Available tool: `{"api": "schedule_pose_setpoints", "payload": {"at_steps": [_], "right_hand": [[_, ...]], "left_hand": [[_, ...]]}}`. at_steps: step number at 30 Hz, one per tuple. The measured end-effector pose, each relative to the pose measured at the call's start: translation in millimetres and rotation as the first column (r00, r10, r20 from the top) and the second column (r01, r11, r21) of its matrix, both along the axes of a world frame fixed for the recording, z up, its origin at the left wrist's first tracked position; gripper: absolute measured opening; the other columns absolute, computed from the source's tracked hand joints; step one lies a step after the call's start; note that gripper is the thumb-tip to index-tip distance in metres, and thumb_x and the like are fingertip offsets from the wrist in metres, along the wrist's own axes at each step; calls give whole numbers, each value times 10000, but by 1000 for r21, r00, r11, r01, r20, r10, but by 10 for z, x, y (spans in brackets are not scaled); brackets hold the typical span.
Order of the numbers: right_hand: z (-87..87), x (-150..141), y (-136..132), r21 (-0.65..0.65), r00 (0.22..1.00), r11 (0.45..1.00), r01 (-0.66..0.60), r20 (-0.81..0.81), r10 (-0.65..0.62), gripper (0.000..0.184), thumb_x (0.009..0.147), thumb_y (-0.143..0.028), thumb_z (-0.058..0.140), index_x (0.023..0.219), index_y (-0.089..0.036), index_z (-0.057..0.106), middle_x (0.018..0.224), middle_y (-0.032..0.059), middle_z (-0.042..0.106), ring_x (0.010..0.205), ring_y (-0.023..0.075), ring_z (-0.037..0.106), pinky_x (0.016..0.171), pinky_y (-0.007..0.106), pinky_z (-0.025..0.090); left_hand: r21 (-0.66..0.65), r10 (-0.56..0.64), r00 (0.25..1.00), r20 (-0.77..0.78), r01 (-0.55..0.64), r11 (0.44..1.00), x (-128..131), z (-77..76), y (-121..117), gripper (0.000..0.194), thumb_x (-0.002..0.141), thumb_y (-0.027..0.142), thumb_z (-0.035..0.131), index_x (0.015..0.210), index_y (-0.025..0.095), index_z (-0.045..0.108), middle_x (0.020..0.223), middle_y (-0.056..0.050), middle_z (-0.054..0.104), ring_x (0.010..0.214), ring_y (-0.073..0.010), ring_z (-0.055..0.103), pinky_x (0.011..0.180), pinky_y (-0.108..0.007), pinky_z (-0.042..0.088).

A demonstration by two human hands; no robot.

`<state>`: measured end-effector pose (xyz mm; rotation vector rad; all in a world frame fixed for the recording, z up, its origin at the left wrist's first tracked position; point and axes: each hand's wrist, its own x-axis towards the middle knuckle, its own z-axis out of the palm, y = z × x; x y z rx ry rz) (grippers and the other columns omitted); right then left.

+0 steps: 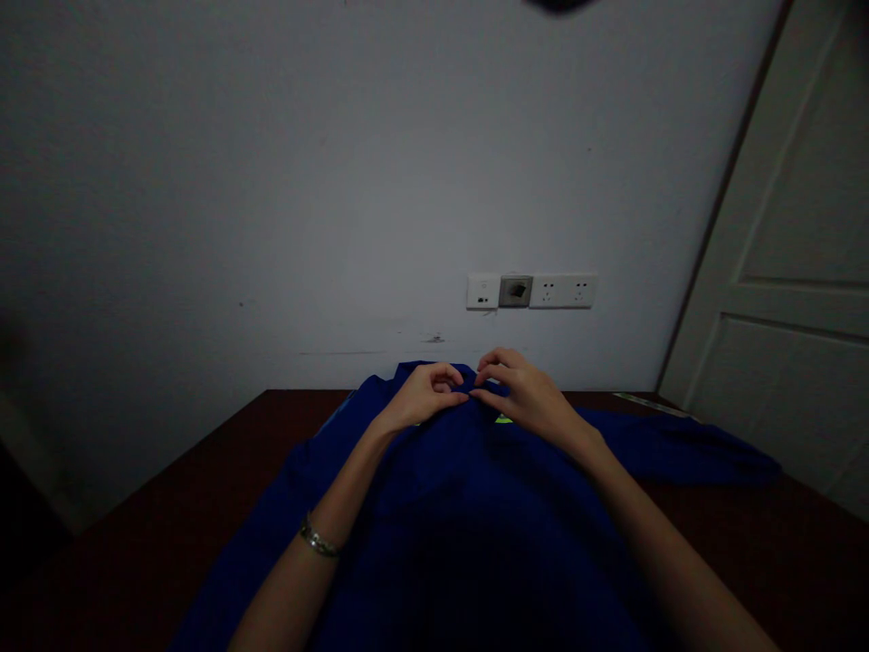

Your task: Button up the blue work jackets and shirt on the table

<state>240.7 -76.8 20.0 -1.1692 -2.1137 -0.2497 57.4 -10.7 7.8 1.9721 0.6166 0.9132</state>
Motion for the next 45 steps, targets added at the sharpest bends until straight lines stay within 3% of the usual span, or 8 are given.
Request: {"api": "schedule_pose_setpoints", "payload": {"at_steps": [3,8,11,14,17,24,33,45], "right_hand": [[-13,-11,2,-32,1000,999,-5,2,5,104,808,-281,553,857,-205,603,998,70,538,930,205,518,765,347,459],[4,-8,-2,-76,988,986,-148,-64,144,72,820,-246,544,823,-194,593,964,57,548,901,173,527,781,317,448],[2,5,16,-81,974,977,-195,-131,183,75,816,-241,549,802,-188,599,937,52,558,840,156,538,714,287,460],[-6,20,37,-65,966,977,-201,-178,187,77,801,-244,570,789,-188,620,900,47,574,801,152,546,662,274,459],[-8,39,40,-54,961,981,-189,-218,173,74,782,-247,593,776,-190,639,878,47,587,789,153,551,634,270,458],[-1,42,16,-35,945,987,-158,-296,141,56,753,-232,613,731,-190,643,859,45,609,795,157,563,628,271,454],[-44,59,69,-83,909,989,-120,-409,76,80,733,-243,628,690,-184,664,864,51,621,804,160,577,638,272,462],[-56,66,98,-81,923,992,-98,-380,60,70,726,-200,616,666,-175,641,892,56,603,829,159,566,780,321,432]], "left_hand": [[-23,-12,1000,-11,11,1000,-1,10,-28,210,647,221,672,803,123,571,508,76,416,446,-33,348,445,-183,220],[0,19,999,-35,-19,1000,-7,39,-88,207,670,258,664,810,121,596,531,63,447,464,-41,376,454,-178,261],[190,87,995,-40,-78,979,-18,73,-142,166,674,233,661,803,137,619,687,13,539,606,-81,479,552,-205,366],[389,197,979,-45,-165,906,-34,124,-213,99,664,212,671,731,149,633,831,-19,553,744,-116,505,654,-241,401],[453,320,945,-70,-256,854,-44,164,-273,91,659,223,683,714,156,655,783,-16,556,705,-120,487,638,-246,384],[317,259,952,-163,-198,927,44,123,-299,207,678,346,664,710,143,685,620,6,584,556,-100,456,517,-221,304],[-17,162,985,68,-161,987,173,-9,-197,171,656,259,654,748,121,696,638,-9,626,549,-99,498,542,-216,358],[214,133,990,-44,-120,969,119,1,-142,150,706,260,606,733,131,679,622,15,560,592,-93,453,567,-217,329]]}}
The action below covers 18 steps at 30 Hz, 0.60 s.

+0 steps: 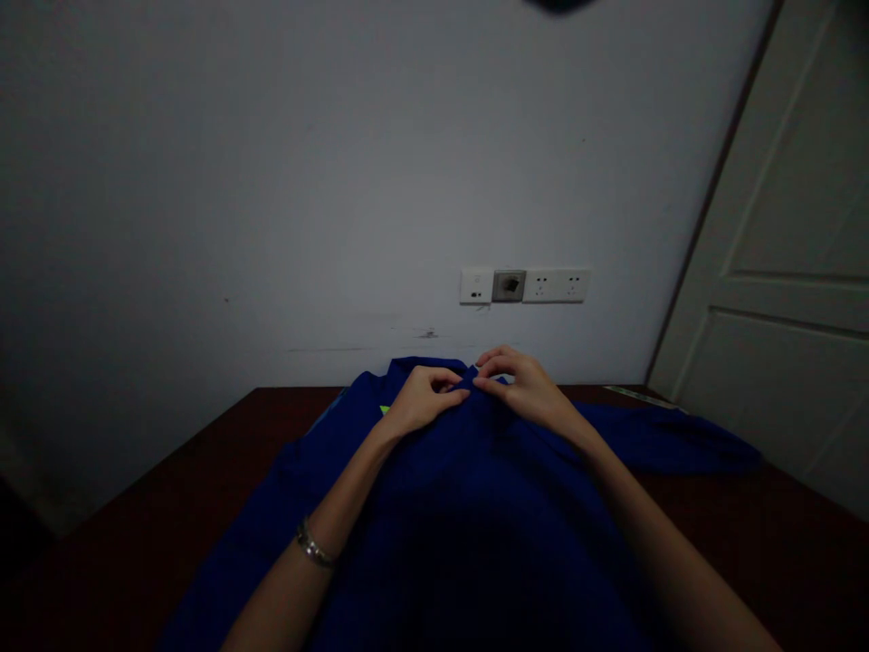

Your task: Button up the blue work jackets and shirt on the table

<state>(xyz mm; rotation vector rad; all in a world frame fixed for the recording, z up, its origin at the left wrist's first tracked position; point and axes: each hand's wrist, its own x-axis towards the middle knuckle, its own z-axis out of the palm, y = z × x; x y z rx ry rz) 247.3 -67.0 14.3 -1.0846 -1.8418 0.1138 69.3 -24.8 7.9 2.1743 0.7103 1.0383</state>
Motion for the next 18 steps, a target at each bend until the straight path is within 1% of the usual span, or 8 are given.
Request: {"api": "schedule_pose_setpoints", "payload": {"at_steps": [3,6,10,13,16,18], "right_hand": [[-9,-17,9,-41,1000,999,8,-12,-9,75,741,-215,597,688,-174,630,847,52,621,791,162,576,737,308,442],[-14,-42,0,-45,998,997,58,11,-58,81,765,-239,576,744,-177,623,790,44,639,747,166,588,695,297,441],[-11,-61,-43,50,974,987,151,160,-157,124,811,-280,530,801,-181,605,804,51,644,741,177,589,666,290,426],[-19,-72,-75,145,934,973,178,288,-213,143,844,-284,485,866,-185,587,851,62,633,759,183,581,659,288,415],[-38,-80,-78,209,904,958,195,340,-258,158,863,-284,456,890,-190,580,867,71,623,740,181,573,642,287,409],[-51,-76,-58,226,906,956,189,336,-258,157,866,-279,453,888,-193,582,867,72,620,737,181,570,645,290,412]], "left_hand": [[7,-25,1000,-10,25,1000,-13,11,1,149,714,263,604,733,132,672,631,14,553,607,-97,455,584,-224,337],[-16,-42,999,5,42,999,-23,23,0,150,709,267,614,740,131,669,654,7,567,619,-99,467,594,-229,346],[-48,-34,999,33,36,998,-26,31,-7,156,700,267,621,766,132,664,666,3,581,615,-100,482,593,-232,362],[-63,-12,998,56,15,998,-25,25,-10,151,699,256,622,773,131,661,668,1,592,606,-98,493,584,-228,369],[-77,3,997,72,3,997,-23,19,-10,148,702,260,621,768,135,666,670,-2,608,601,-99,506,579,-225,379],[-97,-3,995,100,12,995,-20,19,-9,160,713,277,615,765,138,675,698,-16,630,630,-108,529,604,-232,402]]}}
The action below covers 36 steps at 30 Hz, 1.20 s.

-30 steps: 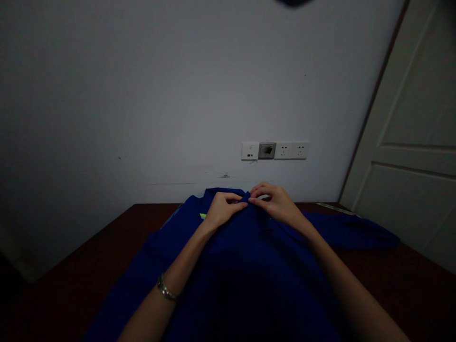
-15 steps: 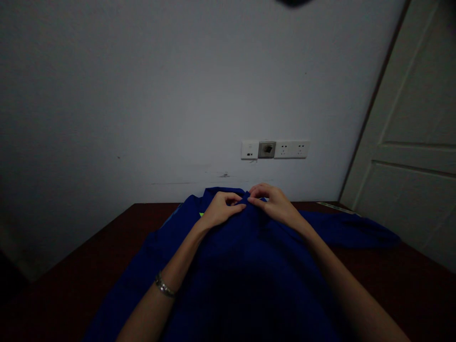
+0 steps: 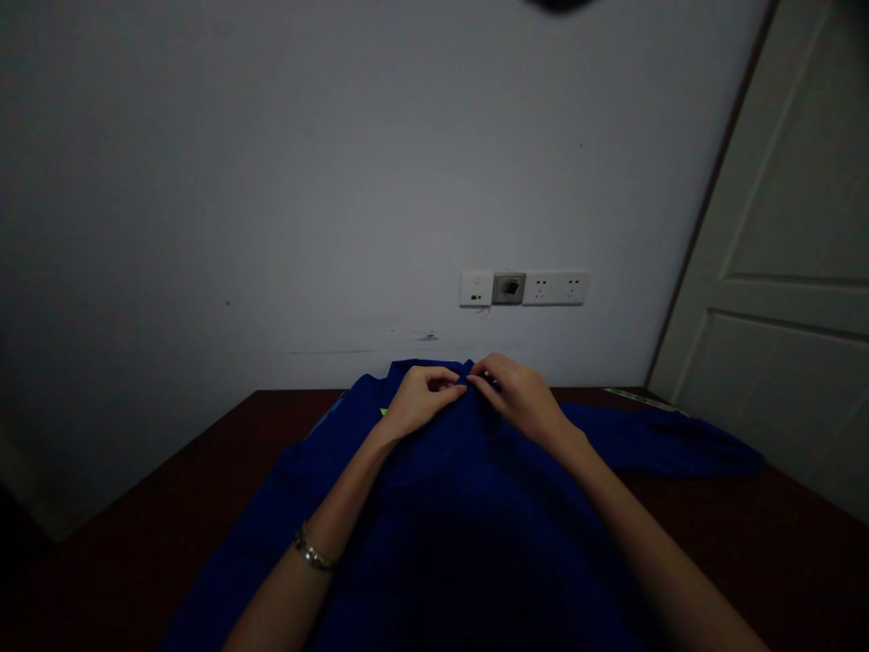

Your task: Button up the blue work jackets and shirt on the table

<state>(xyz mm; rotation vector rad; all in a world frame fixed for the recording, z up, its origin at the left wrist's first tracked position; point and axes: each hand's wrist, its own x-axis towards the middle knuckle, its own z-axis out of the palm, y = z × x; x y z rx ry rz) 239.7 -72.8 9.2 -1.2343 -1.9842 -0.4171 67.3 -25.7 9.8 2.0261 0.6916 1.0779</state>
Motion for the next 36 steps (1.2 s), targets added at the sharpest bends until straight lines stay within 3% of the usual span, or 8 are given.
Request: {"api": "schedule_pose_setpoints", "payload": {"at_steps": [6,8,14,18,23,26,31,36], "right_hand": [[-48,29,121,6,971,989,-148,-190,147,130,840,-275,508,833,-189,605,791,45,624,730,164,572,648,276,439],[-71,16,155,-2,951,982,-189,-251,182,127,825,-283,530,813,-189,615,767,37,630,711,158,573,638,271,444],[-128,-43,204,-12,896,968,-252,-380,228,133,798,-294,558,780,-186,633,754,32,643,696,153,577,618,263,446],[-153,-83,211,-16,848,966,-256,-484,217,150,782,-315,571,773,-181,638,744,37,648,667,154,583,595,262,449],[-163,-144,207,-3,737,971,-241,-651,181,259,723,-326,622,931,-172,621,828,61,649,649,154,603,582,267,471],[-160,-152,219,-28,677,969,-246,-720,151,275,693,-327,631,921,-172,633,819,61,657,650,157,613,586,271,484],[-158,-144,253,-101,587,936,-336,-800,124,277,666,-359,637,853,-155,659,816,68,677,721,183,630,629,292,502],[-141,-189,230,-98,566,933,-345,-815,123,355,628,-409,683,855,-138,653,813,79,676,715,185,630,631,290,506]], "left_hand": [[-271,50,984,173,-1,962,10,-13,50,222,707,285,616,834,113,676,634,-28,625,539,-85,530,550,-211,422],[-267,71,987,145,-30,963,5,-26,72,195,674,255,640,796,108,678,598,-13,610,508,-78,511,511,-195,395],[-76,105,993,57,-100,992,-23,-35,99,131,675,194,615,746,115,692,616,-9,628,537,-93,523,513,-198,381],[132,126,990,61,-133,982,-44,-20,104,117,689,182,616,752,139,705,755,-46,677,727,-148,598,682,-254,456],[103,83,993,82,-92,990,-22,-38,108,161,731,195,595,839,141,702,864,-63,698,822,-174,626,797,-310,472],[137,98,989,109,-113,984,20,-73,105,159,742,194,590,847,143,698,879,-65,695,839,-176,626,807,-316,476],[360,218,970,111,-244,901,84,-143,74,144,758,186,585,859,148,680,866,-58,671,802,-157,607,748,-279,481],[547,291,950,112,-303,781,122,-205,44,143,796,155,530,870,150,653,865,-66,646,833,-161,584,780,-292,464]]}}
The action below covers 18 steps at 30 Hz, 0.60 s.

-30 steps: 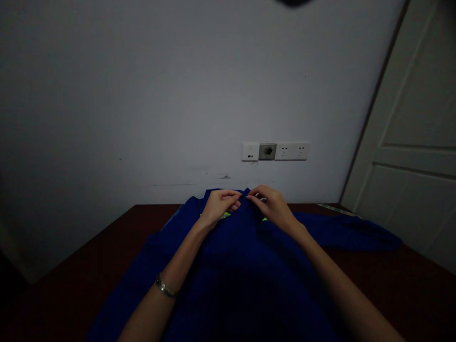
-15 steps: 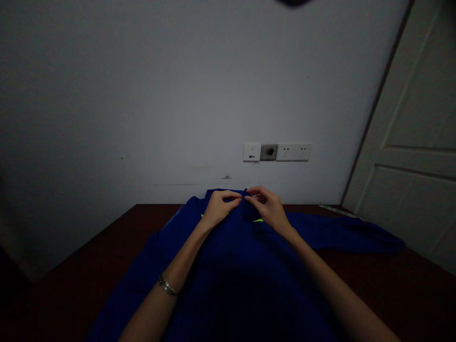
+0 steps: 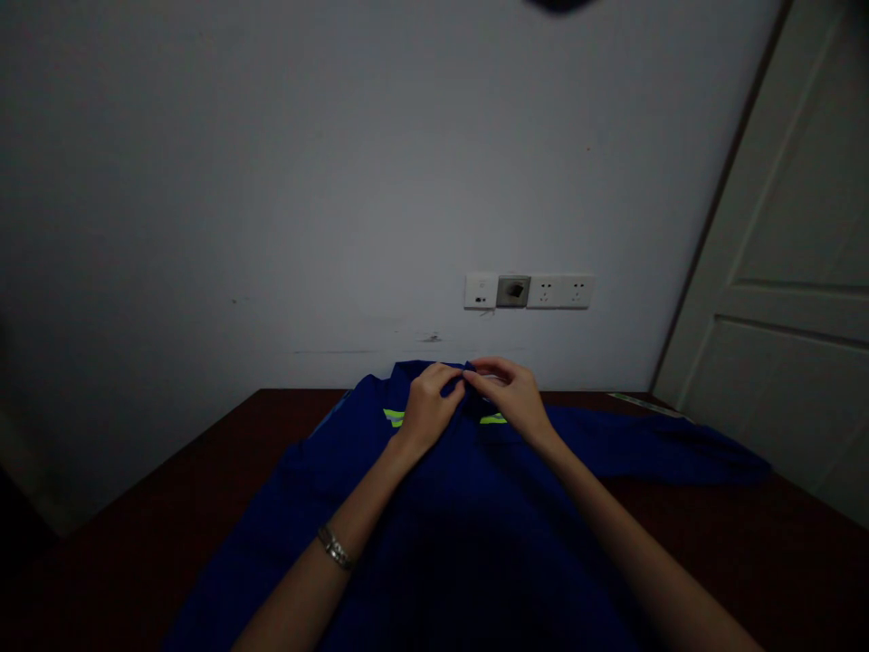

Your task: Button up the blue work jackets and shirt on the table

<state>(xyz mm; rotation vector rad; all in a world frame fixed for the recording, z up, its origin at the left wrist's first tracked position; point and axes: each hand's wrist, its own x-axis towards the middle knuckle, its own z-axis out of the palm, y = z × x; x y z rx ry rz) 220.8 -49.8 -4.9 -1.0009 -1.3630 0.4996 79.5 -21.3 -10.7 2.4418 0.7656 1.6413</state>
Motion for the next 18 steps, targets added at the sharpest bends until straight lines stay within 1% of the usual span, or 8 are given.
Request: {"api": "schedule_pose_setpoints", "payload": {"at_steps": [4,6,8,13,18], "right_hand": [[-13,-34,-9,7,999,999,34,-22,-34,378,627,-431,682,866,-140,656,794,81,680,697,190,635,626,296,511],[-29,-38,1,11,999,998,54,-6,-54,386,624,-438,685,866,-138,662,795,82,682,693,193,635,634,302,512],[-42,-34,14,21,998,998,62,15,-62,366,631,-449,677,824,-138,668,791,81,683,691,195,632,637,305,510],[-39,-17,29,34,998,998,53,41,-54,311,677,-457,630,732,-152,650,735,58,672,660,177,619,604,281,498],[-21,-25,15,23,999,999,40,-22,-40,312,672,-465,632,718,-156,619,688,37,644,595,154,597,555,262,486]], "left_hand": [[80,41,998,-58,-36,996,19,-49,5,160,814,156,501,909,155,630,892,-78,634,879,-181,566,813,-333,455],[107,57,994,-91,-47,993,22,-65,7,165,822,156,485,912,153,624,887,-81,630,879,-188,560,808,-344,455],[121,68,992,-110,-54,991,22,-73,7,167,827,157,476,910,150,620,875,-83,627,871,-190,557,797,-347,457],[140,71,993,-89,-59,988,14,-73,9,154,831,174,483,906,151,615,864,-82,631,854,-189,562,782,-336,462],[154,56,996,-66,-45,987,-16,-47,8,147,823,166,488,917,143,599,880,-82,633,850,-180,572,786,-319,459]]}}
